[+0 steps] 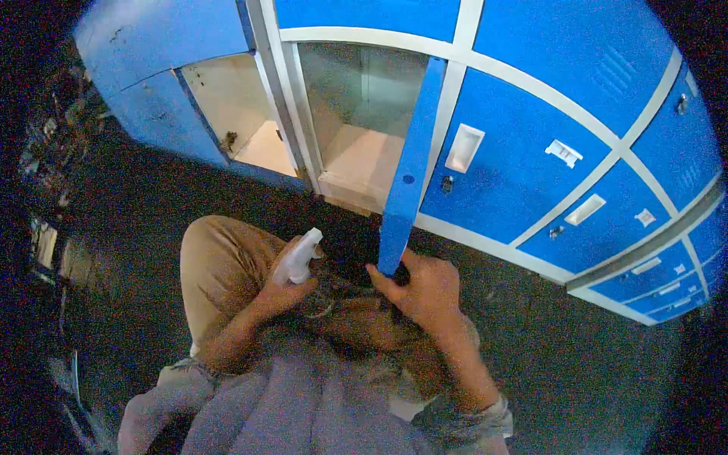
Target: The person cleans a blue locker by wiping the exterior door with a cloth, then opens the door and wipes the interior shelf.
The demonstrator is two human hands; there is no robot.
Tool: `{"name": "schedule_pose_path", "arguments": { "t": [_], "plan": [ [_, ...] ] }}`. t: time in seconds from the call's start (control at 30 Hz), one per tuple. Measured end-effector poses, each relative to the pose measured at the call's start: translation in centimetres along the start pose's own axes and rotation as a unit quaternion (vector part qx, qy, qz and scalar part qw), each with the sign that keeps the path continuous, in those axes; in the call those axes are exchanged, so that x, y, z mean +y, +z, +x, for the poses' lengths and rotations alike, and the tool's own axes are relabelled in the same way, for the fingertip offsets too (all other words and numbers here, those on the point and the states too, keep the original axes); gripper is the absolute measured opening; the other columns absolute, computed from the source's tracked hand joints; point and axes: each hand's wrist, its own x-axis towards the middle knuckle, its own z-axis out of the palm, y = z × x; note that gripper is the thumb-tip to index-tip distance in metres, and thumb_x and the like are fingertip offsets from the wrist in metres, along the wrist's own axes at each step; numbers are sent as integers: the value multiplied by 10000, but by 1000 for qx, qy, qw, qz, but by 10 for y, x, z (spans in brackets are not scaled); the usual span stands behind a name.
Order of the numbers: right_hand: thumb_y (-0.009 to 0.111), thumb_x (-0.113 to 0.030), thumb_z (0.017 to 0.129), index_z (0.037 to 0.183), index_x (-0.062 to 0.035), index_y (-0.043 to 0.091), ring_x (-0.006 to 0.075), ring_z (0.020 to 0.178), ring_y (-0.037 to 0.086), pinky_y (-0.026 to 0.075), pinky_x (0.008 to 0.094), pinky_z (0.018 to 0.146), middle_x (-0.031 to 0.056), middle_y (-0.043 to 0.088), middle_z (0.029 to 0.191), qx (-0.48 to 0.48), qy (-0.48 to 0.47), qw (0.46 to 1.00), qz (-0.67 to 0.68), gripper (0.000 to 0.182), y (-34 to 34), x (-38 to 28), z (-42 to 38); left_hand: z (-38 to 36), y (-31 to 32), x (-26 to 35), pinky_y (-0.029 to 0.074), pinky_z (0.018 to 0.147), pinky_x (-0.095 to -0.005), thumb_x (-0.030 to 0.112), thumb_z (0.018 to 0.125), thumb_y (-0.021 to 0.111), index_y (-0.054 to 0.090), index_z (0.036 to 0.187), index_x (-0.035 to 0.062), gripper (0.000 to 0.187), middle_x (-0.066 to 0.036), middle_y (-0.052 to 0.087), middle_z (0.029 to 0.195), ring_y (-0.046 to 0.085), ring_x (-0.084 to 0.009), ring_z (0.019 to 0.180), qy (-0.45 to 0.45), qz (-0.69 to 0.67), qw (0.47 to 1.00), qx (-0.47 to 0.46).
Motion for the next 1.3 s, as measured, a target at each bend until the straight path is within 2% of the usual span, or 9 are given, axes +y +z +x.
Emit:
{"name": "schedule_pose_path", "arguments": {
  "t": [0.37,0.47,0.6,0.67,0.83,1.03,1.2,1.27,1.3],
  "plan": [
    [667,-491,741,818,-123,676,343,587,621,502,439,574,150,619,621,64,45,997,-15,376,28,-22,2,-39,-26,24,424,701,-245,-2,696,611,533,1038,34,352,-45,504,888,524,-115,800,-5,25,997,70],
    [623,-529,763,863,-102,679,365,654,630,511,454,635,171,637,681,12,75,996,-50,442,28,-33,9,-53,-44,10,429,715,-239,-2,709,612,520,1066,36,371,-29,520,911,525,-106,820,-14,28,996,82],
    [580,-569,788,703,17,636,395,715,619,480,457,650,239,618,704,-40,102,986,-129,595,22,-52,21,-58,-69,31,431,729,-236,-12,718,607,496,1099,35,400,-23,533,925,520,-98,828,-13,-27,999,41],
    [497,-608,802,796,8,679,410,811,627,498,490,756,248,647,834,-144,153,961,-182,642,1,-76,26,-54,-77,40,431,732,-234,-19,719,604,488,1111,35,413,-23,534,931,517,-92,832,0,-16,999,44],
    [529,-562,790,797,47,666,406,815,631,499,472,753,290,627,841,-157,234,927,-246,624,-16,-83,19,-47,-89,33,418,682,-220,-46,689,608,521,1058,64,395,1,491,858,483,-74,779,-66,-121,990,11],
    [580,-522,789,833,34,652,426,812,617,473,476,730,271,630,804,-27,307,931,-196,563,-25,-39,-15,-27,-89,0,417,683,-226,-40,680,598,521,1043,64,384,-8,494,875,486,-86,772,-89,-124,988,6],
    [586,-452,832,968,1,636,424,749,602,464,480,675,260,624,820,51,337,907,-247,476,-35,-29,-35,21,-81,-4,427,696,-246,-23,665,596,519,1030,38,378,-44,503,885,504,-124,778,-1,-73,997,26],
    [604,-347,848,905,30,608,285,557,477,421,388,583,159,573,659,188,312,899,-242,381,-36,-35,-55,36,-78,-3,430,707,-256,-19,657,597,518,1026,29,381,-62,506,890,512,-145,785,-8,-63,998,22],
    [579,-356,862,990,-6,597,277,566,498,432,374,581,114,588,660,308,386,865,-88,372,-36,-50,-65,43,-78,-1,431,714,-262,-18,654,597,518,1025,26,383,-72,508,895,516,-157,789,-21,-65,997,18]
  ]
}}
